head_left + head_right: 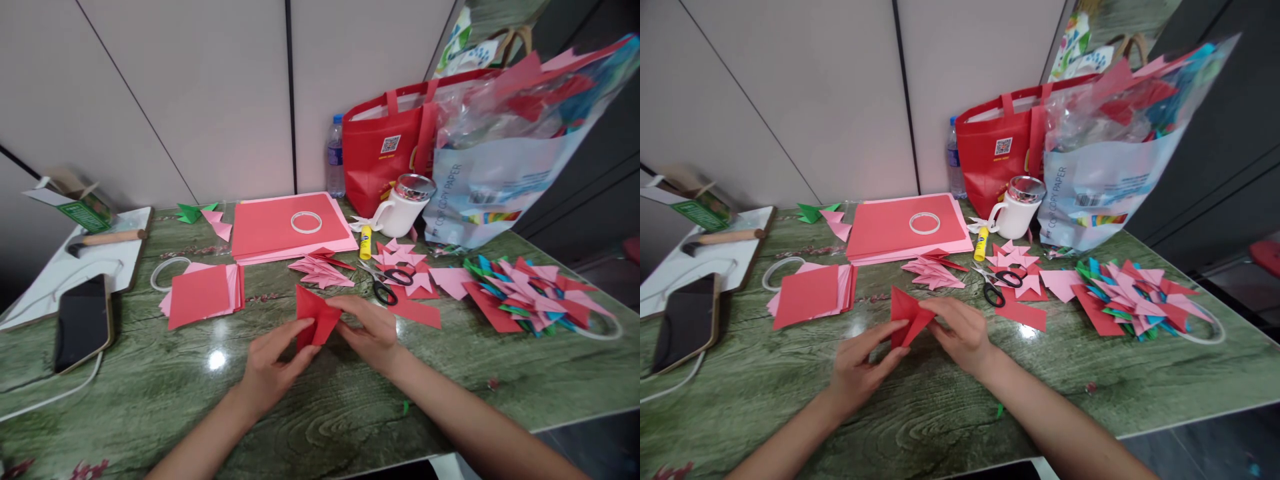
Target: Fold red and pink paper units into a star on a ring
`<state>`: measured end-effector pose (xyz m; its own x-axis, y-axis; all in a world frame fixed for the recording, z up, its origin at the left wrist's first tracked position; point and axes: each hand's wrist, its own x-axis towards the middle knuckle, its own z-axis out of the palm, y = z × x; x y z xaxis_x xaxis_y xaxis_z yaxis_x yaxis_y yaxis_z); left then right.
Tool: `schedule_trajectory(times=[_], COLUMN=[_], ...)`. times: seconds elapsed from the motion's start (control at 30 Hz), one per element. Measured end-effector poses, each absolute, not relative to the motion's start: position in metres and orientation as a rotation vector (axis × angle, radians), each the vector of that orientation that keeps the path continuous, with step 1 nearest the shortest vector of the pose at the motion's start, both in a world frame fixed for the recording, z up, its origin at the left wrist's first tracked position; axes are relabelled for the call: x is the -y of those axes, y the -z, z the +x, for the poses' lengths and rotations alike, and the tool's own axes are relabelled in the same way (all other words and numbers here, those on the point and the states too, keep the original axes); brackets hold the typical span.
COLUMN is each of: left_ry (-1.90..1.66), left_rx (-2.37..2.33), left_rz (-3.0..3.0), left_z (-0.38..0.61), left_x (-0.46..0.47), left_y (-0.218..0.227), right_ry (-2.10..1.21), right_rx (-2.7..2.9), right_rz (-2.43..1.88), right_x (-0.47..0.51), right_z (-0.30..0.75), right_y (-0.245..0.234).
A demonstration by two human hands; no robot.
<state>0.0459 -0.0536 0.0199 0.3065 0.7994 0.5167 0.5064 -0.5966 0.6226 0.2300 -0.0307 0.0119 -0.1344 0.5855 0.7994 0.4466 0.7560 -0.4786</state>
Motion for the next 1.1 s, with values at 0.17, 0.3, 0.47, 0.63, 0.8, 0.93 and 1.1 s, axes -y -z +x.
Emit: schedule_trajectory(times=[0.17, 0.3, 0.47, 0.63, 0.8, 0.93, 1.1], left_ry=[-1.2, -1.204, -1.334, -1.379, -1.36, -1.279, -1.114], left_rx=[-1.183, -1.166, -1.063, -1.035, -1.035, -1.12, -1.158], left_rz=[2.273, 2.3, 2.348, 2.363, 2.355, 2.276, 1.904], left_z=[0.045, 0.045, 0.046, 0.047, 0.047, 0.046, 0.047], left_x=[0.055, 0.056, 0.055, 0.055, 0.056, 0.057, 0.058], left_y=[-0.024, -0.023, -0.019, -0.02, -0.02, -0.015, -0.014], right_ry=[-0.103, -0.079, -0.078, -0.054, -0.042, -0.072, -0.175], right_rx=[1.815, 1.813, 1.786, 1.782, 1.772, 1.756, 1.821], right_rz=[-0.788, -0.775, -0.77, -0.75, -0.77, -0.809, -0.755], right_x=[0.031, 0.031, 0.031, 0.031, 0.032, 0.032, 0.032], right_z=[0.23, 0.229, 0.228, 0.228, 0.227, 0.228, 0.229], right_y=[-0.011, -0.012, -0.013, -0.012, -0.01, -0.008, -0.011])
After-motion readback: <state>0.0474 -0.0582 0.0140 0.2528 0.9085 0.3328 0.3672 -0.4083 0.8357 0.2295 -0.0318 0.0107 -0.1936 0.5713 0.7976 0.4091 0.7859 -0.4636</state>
